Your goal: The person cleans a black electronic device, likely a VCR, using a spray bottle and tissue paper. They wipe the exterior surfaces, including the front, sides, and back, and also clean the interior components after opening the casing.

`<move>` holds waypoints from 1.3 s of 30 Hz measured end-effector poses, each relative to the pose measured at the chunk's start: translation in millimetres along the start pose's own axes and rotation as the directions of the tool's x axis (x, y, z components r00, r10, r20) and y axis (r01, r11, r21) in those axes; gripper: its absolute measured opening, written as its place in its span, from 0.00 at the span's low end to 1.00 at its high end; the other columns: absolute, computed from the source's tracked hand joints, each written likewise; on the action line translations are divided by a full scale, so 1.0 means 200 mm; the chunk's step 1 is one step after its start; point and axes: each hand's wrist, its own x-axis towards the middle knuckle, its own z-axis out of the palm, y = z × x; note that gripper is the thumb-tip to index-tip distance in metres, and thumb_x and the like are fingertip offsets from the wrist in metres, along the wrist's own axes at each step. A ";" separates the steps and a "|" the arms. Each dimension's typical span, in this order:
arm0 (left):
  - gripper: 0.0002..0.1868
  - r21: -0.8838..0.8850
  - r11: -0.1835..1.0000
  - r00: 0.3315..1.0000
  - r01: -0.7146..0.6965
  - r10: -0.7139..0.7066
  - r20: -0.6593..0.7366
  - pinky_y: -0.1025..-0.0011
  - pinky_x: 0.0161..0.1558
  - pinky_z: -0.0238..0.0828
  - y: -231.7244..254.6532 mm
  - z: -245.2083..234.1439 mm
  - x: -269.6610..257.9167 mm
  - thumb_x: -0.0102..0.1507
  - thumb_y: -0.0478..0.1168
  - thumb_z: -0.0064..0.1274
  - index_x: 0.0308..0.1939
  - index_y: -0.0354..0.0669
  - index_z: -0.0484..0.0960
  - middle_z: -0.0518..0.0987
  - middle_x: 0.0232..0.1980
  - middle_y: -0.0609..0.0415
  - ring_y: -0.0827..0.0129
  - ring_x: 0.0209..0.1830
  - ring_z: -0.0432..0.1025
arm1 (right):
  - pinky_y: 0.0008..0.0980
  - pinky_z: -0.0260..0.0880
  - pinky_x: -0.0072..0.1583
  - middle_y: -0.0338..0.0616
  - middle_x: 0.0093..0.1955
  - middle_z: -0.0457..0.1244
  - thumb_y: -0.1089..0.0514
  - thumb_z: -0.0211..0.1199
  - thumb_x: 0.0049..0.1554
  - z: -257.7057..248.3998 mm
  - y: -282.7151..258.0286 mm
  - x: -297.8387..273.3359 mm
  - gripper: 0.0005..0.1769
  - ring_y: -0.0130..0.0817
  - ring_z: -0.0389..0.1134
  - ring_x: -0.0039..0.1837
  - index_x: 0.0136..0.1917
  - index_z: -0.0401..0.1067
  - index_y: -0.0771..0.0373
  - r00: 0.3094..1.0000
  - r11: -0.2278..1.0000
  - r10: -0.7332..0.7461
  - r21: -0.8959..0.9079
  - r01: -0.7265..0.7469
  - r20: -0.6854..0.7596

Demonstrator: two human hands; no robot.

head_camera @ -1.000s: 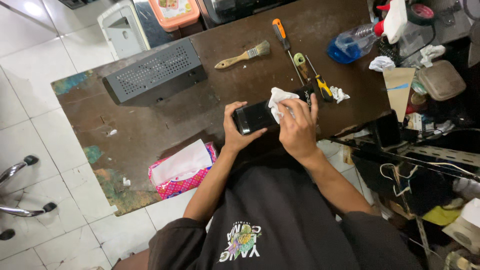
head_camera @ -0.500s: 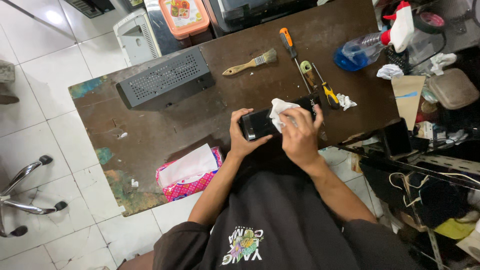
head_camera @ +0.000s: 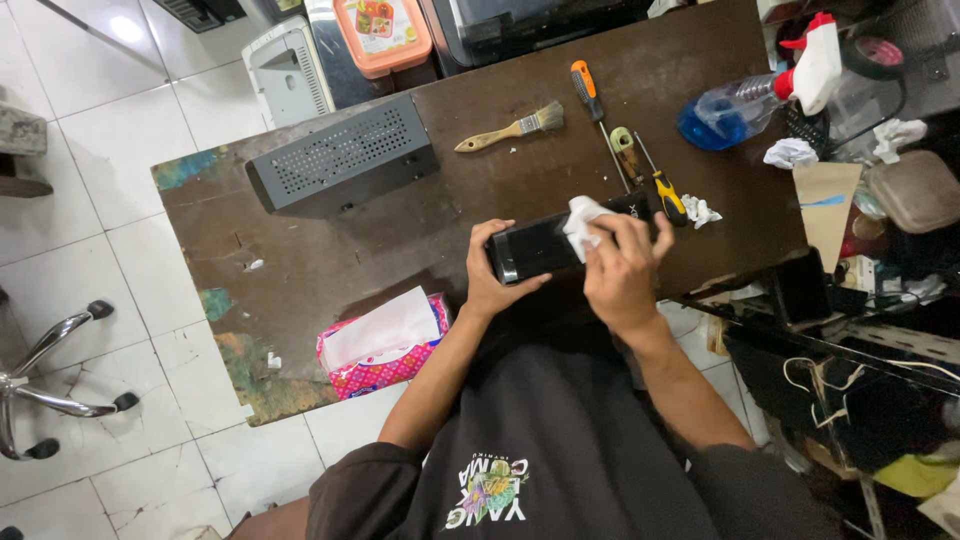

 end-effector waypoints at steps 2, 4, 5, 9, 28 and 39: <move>0.44 0.006 1.000 1.000 0.006 -0.006 0.014 0.58 0.59 0.62 0.01 0.00 0.00 0.41 0.47 0.77 0.52 0.37 0.67 0.72 0.50 0.43 0.52 0.54 0.70 | 0.55 0.37 0.70 0.40 0.53 0.63 0.61 0.62 0.55 0.01 0.10 -0.02 0.05 0.39 0.62 0.60 0.46 0.75 0.62 0.998 0.994 0.055 -0.089 -0.055 -0.005; 0.44 0.008 1.000 1.000 0.006 -0.006 0.012 0.58 0.59 0.62 0.00 0.00 0.00 0.41 0.47 0.77 0.51 0.36 0.67 0.72 0.50 0.43 0.52 0.54 0.70 | 0.54 0.36 0.70 0.41 0.53 0.62 0.61 0.61 0.56 0.02 0.10 -0.02 0.05 0.39 0.62 0.60 0.47 0.74 0.63 0.998 0.994 0.049 -0.093 -0.051 -0.029; 0.43 0.008 1.000 1.000 0.007 -0.007 0.011 0.58 0.59 0.62 0.00 0.00 0.00 0.41 0.46 0.77 0.51 0.36 0.67 0.72 0.50 0.43 0.52 0.54 0.70 | 0.53 0.36 0.71 0.41 0.52 0.62 0.61 0.60 0.57 0.03 0.10 -0.02 0.06 0.39 0.61 0.60 0.47 0.74 0.63 0.998 0.994 0.045 -0.096 -0.049 -0.052; 0.44 0.002 1.000 1.000 0.015 -0.015 0.015 0.58 0.60 0.61 -0.02 0.00 -0.02 0.40 0.47 0.77 0.52 0.37 0.67 0.72 0.50 0.43 0.52 0.54 0.70 | 0.55 0.39 0.69 0.41 0.50 0.62 0.63 0.60 0.54 0.02 -0.07 0.02 0.05 0.40 0.62 0.58 0.46 0.73 0.62 0.999 0.998 0.009 -0.060 -0.011 -0.033; 0.45 0.004 1.000 1.000 0.001 -0.001 -0.001 0.58 0.59 0.62 -0.02 0.00 -0.02 0.40 0.48 0.77 0.52 0.36 0.67 0.72 0.50 0.43 0.52 0.54 0.71 | 0.56 0.40 0.68 0.41 0.50 0.62 0.61 0.61 0.55 0.01 0.00 0.02 0.05 0.40 0.62 0.58 0.45 0.74 0.62 1.000 0.999 -0.024 -0.038 0.023 -0.007; 0.46 -0.020 1.000 1.000 -0.014 0.014 -0.003 0.57 0.59 0.62 -0.07 0.00 -0.04 0.40 0.47 0.78 0.52 0.35 0.66 0.71 0.50 0.42 0.50 0.54 0.71 | 0.49 0.60 0.56 0.48 0.44 0.58 0.69 0.63 0.47 0.07 -0.13 0.02 0.11 0.52 0.61 0.51 0.46 0.74 0.68 0.992 0.983 -0.111 0.143 0.118 -0.057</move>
